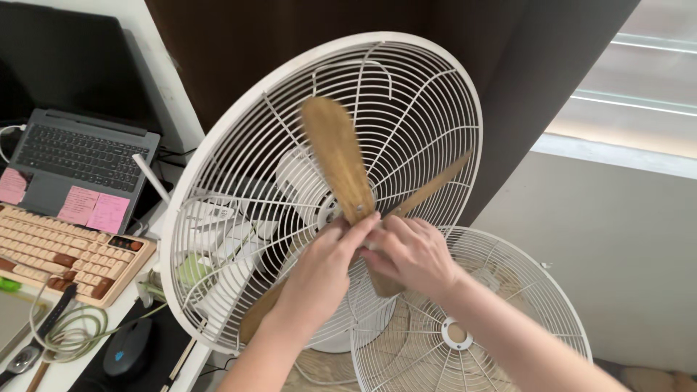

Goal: The person unplugs a white electric fan, removes the front grille, then unscrews the central hub nut to detach the wooden fan blades. The blades and hub are removed and placed on the rear grille, leaving the fan partially disassembled.

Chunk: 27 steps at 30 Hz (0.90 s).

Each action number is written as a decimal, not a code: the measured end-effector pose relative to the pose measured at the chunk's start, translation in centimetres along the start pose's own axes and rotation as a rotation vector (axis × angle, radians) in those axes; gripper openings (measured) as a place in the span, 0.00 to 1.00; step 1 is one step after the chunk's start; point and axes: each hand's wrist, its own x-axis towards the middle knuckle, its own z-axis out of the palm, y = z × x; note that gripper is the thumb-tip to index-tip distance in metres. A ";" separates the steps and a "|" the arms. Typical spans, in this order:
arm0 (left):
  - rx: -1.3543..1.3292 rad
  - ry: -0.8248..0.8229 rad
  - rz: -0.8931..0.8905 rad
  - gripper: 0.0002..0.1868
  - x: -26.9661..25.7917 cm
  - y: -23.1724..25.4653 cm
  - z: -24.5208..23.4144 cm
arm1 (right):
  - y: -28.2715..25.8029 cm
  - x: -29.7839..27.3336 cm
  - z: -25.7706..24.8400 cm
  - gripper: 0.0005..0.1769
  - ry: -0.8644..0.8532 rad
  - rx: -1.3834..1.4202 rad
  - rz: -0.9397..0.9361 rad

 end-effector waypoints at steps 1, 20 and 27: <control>0.004 -0.064 -0.084 0.34 0.0 0.0 0.2 | -1.1 -0.4 0.1 0.26 -0.007 0.054 0.164; -0.225 -0.023 -0.059 0.31 -0.1 0.1 -1.3 | -3.1 -1.3 2.2 0.19 0.100 0.016 0.281; -0.182 0.023 0.026 0.26 -0.3 -0.1 -1.0 | -1.0 -0.9 0.7 0.22 0.044 -0.056 0.029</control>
